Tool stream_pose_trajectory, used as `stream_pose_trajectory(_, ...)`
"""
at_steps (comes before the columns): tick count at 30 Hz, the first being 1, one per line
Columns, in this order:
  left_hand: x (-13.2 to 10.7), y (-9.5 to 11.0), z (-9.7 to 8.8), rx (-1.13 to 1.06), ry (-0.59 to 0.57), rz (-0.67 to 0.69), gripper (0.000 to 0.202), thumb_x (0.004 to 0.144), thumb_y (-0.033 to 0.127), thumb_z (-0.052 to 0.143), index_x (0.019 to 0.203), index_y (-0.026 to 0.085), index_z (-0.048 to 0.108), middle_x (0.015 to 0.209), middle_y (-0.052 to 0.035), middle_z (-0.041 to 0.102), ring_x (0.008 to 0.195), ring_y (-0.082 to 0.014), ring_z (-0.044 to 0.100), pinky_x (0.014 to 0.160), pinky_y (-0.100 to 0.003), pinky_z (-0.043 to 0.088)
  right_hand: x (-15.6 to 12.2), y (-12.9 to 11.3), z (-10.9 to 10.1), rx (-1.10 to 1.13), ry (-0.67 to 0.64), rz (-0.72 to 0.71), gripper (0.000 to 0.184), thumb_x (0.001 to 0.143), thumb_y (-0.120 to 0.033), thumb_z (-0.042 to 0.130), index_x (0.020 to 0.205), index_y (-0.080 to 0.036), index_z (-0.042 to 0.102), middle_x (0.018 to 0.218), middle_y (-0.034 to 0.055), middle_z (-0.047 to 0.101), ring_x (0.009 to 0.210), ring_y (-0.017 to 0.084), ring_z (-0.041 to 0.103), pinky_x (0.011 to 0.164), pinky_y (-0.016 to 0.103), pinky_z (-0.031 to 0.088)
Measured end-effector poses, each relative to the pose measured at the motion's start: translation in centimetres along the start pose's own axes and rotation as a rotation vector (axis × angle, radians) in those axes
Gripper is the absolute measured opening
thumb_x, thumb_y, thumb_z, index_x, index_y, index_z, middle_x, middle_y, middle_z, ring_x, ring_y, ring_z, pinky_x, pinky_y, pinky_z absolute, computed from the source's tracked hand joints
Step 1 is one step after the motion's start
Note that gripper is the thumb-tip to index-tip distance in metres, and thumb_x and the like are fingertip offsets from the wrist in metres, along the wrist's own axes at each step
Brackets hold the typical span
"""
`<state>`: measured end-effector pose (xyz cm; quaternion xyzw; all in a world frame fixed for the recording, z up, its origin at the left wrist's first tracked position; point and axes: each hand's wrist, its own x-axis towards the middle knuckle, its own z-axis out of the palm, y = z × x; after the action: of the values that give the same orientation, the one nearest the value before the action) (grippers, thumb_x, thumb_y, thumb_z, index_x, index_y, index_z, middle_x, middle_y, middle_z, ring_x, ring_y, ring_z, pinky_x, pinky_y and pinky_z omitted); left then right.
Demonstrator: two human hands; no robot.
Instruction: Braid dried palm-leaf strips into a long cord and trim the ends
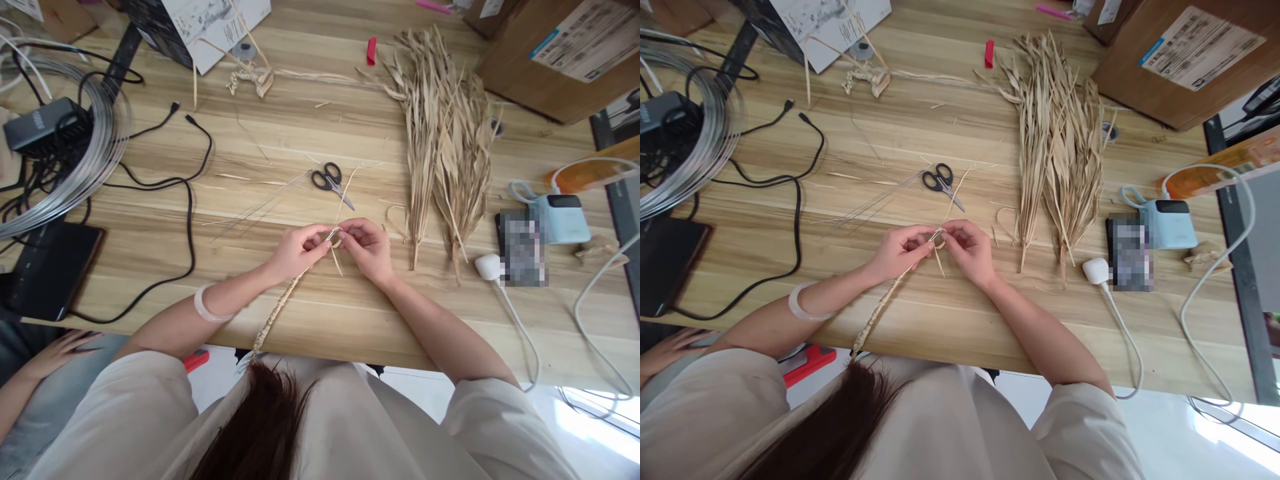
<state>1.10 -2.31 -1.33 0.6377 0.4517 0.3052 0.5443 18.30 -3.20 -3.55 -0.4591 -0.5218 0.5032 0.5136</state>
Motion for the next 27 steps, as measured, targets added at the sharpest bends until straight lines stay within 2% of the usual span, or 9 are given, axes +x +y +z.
stream_pose_trajectory(7,-0.06,0.05,0.02,-0.034,0.013,-0.004,0.031,0.082,0.029,0.06,0.108,0.013,0.062,0.061,0.0015,0.06,0.038,-0.0034,0.047,0.035,-0.014,0.034,-0.02,0.03,-0.33,-0.126,-0.029,-0.128,0.012,0.082,-0.026,0.063,0.091,-0.022,0.071,0.09,0.0055,0.066,0.075,0.013,0.062,0.061,0.027,0.052)
stream_pose_trajectory(13,-0.11,0.0,-0.03,-0.06,0.063,-0.032,0.03,0.082,0.033,0.061,0.102,0.011,0.062,0.064,-0.0007,0.063,0.037,-0.0046,0.048,0.033,-0.015,0.035,-0.01,0.29,-0.25,-0.132,-0.004,-0.167,0.016,0.086,-0.025,0.057,0.097,-0.024,0.068,0.096,0.0055,0.061,0.064,0.01,0.059,0.056,0.027,0.052)
stream_pose_trajectory(18,0.07,-0.35,-0.09,-0.074,0.129,-0.034,0.027,0.08,0.034,0.063,0.096,0.013,0.062,0.064,-0.0009,0.063,0.037,-0.0048,0.048,0.034,-0.016,0.036,-0.38,-0.14,-0.19,-0.298,-0.008,-0.276,0.017,0.081,-0.019,0.063,0.096,-0.023,0.07,0.095,0.0056,0.059,0.064,0.009,0.055,0.052,0.025,0.047)
stream_pose_trajectory(23,0.18,-0.5,-0.01,-0.102,0.155,-0.026,0.025,0.078,0.037,0.065,0.086,0.013,0.062,0.063,-0.0011,0.064,0.035,-0.0049,0.047,0.033,-0.016,0.035,-0.67,-0.52,-0.11,-0.376,-0.095,-0.42,0.017,0.081,-0.021,0.065,0.096,-0.025,0.072,0.089,0.0051,0.062,0.071,0.012,0.058,0.056,0.026,0.05)
stream_pose_trajectory(27,0.35,-0.4,-0.03,-0.105,0.152,-0.039,0.025,0.078,0.038,0.065,0.081,0.014,0.063,0.059,-0.0001,0.063,0.035,-0.0048,0.046,0.033,-0.016,0.034,-0.62,-0.4,-0.11,-0.381,-0.146,-0.431,0.015,0.083,-0.023,0.063,0.093,-0.026,0.073,0.086,0.005,0.066,0.074,0.014,0.062,0.062,0.028,0.052)
